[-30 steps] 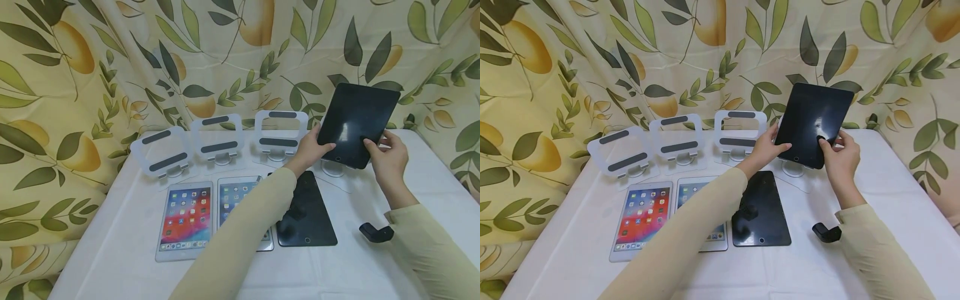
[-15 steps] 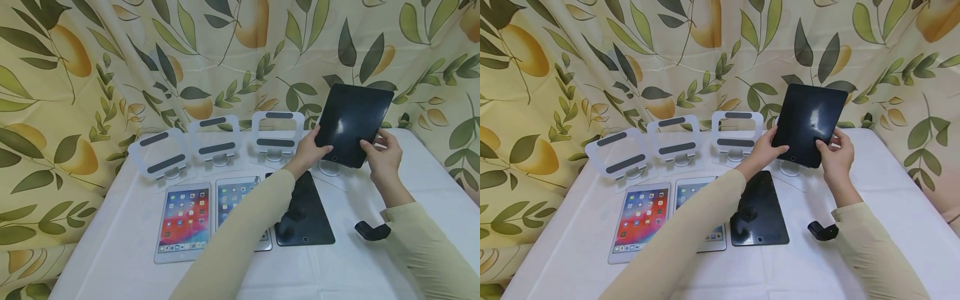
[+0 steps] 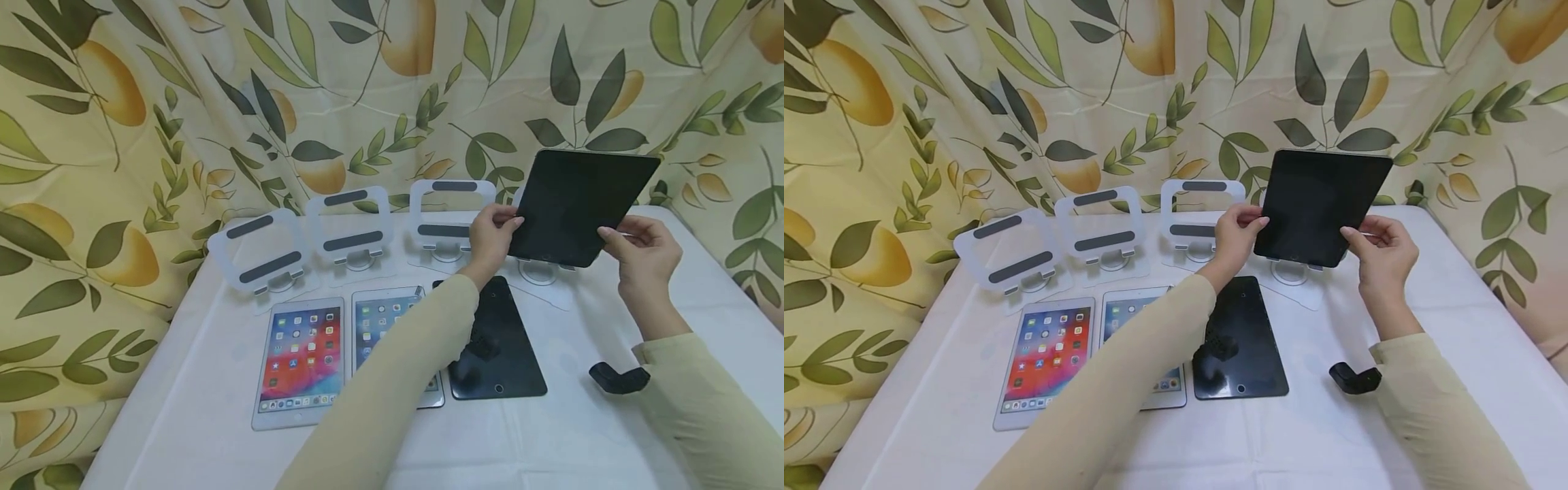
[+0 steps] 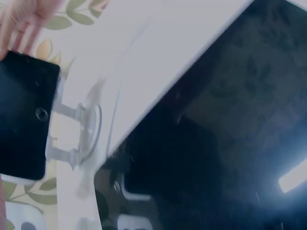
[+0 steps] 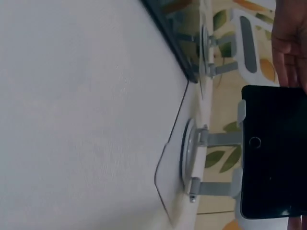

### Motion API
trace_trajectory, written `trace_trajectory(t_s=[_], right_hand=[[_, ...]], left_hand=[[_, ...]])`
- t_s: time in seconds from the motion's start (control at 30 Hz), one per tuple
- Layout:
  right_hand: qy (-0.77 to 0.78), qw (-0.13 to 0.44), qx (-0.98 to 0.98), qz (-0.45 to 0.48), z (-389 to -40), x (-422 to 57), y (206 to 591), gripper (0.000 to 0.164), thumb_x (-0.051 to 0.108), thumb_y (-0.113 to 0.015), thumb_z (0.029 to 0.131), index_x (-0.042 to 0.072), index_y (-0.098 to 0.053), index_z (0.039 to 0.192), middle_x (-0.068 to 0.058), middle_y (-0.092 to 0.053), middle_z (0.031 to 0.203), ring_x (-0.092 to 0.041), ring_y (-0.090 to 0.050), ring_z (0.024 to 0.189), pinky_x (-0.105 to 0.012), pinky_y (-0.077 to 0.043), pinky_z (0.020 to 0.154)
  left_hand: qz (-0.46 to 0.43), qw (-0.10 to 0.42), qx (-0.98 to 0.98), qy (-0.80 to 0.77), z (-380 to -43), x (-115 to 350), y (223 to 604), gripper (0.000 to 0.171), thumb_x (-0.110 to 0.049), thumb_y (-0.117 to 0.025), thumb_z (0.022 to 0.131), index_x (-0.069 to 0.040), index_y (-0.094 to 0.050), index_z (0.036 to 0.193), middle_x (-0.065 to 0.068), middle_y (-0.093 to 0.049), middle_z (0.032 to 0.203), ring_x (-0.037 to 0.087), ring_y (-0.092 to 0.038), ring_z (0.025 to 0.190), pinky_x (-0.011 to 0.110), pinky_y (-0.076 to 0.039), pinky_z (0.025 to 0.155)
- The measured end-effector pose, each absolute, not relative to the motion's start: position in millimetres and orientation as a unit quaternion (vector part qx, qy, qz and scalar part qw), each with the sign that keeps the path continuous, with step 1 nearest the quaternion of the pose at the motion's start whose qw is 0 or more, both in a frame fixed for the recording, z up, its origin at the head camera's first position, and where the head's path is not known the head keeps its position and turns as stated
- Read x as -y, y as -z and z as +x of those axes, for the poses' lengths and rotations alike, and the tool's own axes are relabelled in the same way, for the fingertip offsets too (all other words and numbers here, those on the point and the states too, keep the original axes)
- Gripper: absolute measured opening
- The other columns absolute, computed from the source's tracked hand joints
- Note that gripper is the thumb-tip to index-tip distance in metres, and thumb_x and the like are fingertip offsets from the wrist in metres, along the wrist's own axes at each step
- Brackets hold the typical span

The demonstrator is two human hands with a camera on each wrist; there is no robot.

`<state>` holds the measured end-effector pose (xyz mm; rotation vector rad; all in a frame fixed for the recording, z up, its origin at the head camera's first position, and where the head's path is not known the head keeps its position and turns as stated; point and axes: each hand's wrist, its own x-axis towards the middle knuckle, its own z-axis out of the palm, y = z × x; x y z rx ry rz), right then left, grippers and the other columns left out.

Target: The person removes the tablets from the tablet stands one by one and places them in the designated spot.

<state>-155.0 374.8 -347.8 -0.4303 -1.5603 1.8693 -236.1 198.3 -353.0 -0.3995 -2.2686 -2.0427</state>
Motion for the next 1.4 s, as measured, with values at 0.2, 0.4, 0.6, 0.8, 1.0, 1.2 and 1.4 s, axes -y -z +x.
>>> trace_trajectory(t_s=[0.2, 0.4, 0.6, 0.8, 1.0, 1.2, 1.4], right_hand=[[-0.706, 0.324, 0.619, -0.121, -143, -372, 331, 0.032, -0.004, -0.080, 0.069, 0.004, -0.067, 0.097, -0.002, -0.062, 0.082, -0.009, -0.060, 0.067, -0.015, -0.053, 0.060], [-0.721, 0.305, 0.618, -0.075, -129, -375, 316, 0.031, -0.009, -0.077, 0.070, 0.002, -0.067, 0.098, -0.002, -0.064, 0.078, -0.008, -0.063, 0.062, -0.017, -0.053, 0.056], [-0.709, 0.269, 0.648, -0.074, -116, -382, 308, 0.030, -0.009, -0.074, 0.073, 0.008, -0.068, 0.098, 0.001, -0.065, 0.079, -0.005, -0.065, 0.062, -0.016, -0.053, 0.055], [-0.665, 0.233, 0.705, -0.078, -101, -396, 304, 0.030, -0.009, -0.071, 0.076, 0.013, -0.065, 0.095, 0.007, -0.064, 0.078, -0.002, -0.065, 0.062, -0.014, -0.052, 0.053], [-0.576, 0.161, 0.794, -0.108, -89, -410, 304, 0.027, -0.001, -0.068, 0.083, 0.023, -0.060, 0.092, 0.017, -0.062, 0.075, 0.003, -0.062, 0.062, -0.012, -0.051, 0.055], [-0.519, 0.111, 0.844, -0.076, -87, -464, 345, 0.025, -0.001, -0.063, 0.087, 0.020, -0.055, 0.098, 0.018, -0.061, 0.077, 0.002, -0.062, 0.065, -0.014, -0.052, 0.057], [-0.522, 0.028, 0.848, -0.089, -81, -517, 386, 0.029, 0.001, -0.063, 0.088, 0.018, -0.054, 0.109, 0.013, -0.059, 0.082, -0.002, -0.064, 0.071, -0.022, -0.055, 0.061]], left_hand=[[-0.174, 0.024, 0.738, 0.652, -239, -184, 352, 0.019, -0.012, -0.066, 0.088, -0.009, -0.063, 0.106, 0.002, -0.064, 0.099, 0.004, -0.056, 0.087, 0.008, -0.045, 0.073], [-0.229, 0.007, 0.730, 0.644, -234, -176, 343, 0.023, -0.014, -0.065, 0.089, -0.010, -0.061, 0.112, 0.001, -0.063, 0.102, 0.004, -0.056, 0.090, 0.009, -0.047, 0.074], [-0.256, -0.025, 0.721, 0.644, -221, -172, 338, 0.024, -0.009, -0.066, 0.088, -0.007, -0.060, 0.112, 0.004, -0.061, 0.100, 0.004, -0.055, 0.085, 0.010, -0.050, 0.070], [-0.266, -0.065, 0.694, 0.666, -203, -171, 336, 0.025, -0.005, -0.066, 0.087, -0.002, -0.059, 0.111, 0.010, -0.062, 0.100, 0.000, -0.054, 0.076, 0.012, -0.052, 0.068], [-0.236, -0.103, 0.676, 0.691, -182, -176, 341, 0.026, -0.001, -0.067, 0.085, 0.000, -0.059, 0.110, 0.011, -0.063, 0.096, -0.001, -0.055, 0.069, 0.015, -0.053, 0.064], [-0.167, -0.158, 0.648, 0.726, -156, -187, 350, 0.026, 0.004, -0.068, 0.082, 0.001, -0.061, 0.106, 0.006, -0.063, 0.086, 0.000, -0.057, 0.065, 0.019, -0.055, 0.059], [-0.110, -0.210, 0.598, 0.766, -134, -198, 363, 0.025, 0.011, -0.069, 0.078, 0.004, -0.061, 0.101, -0.005, -0.059, 0.075, 0.010, -0.064, 0.068, 0.022, -0.056, 0.055]])
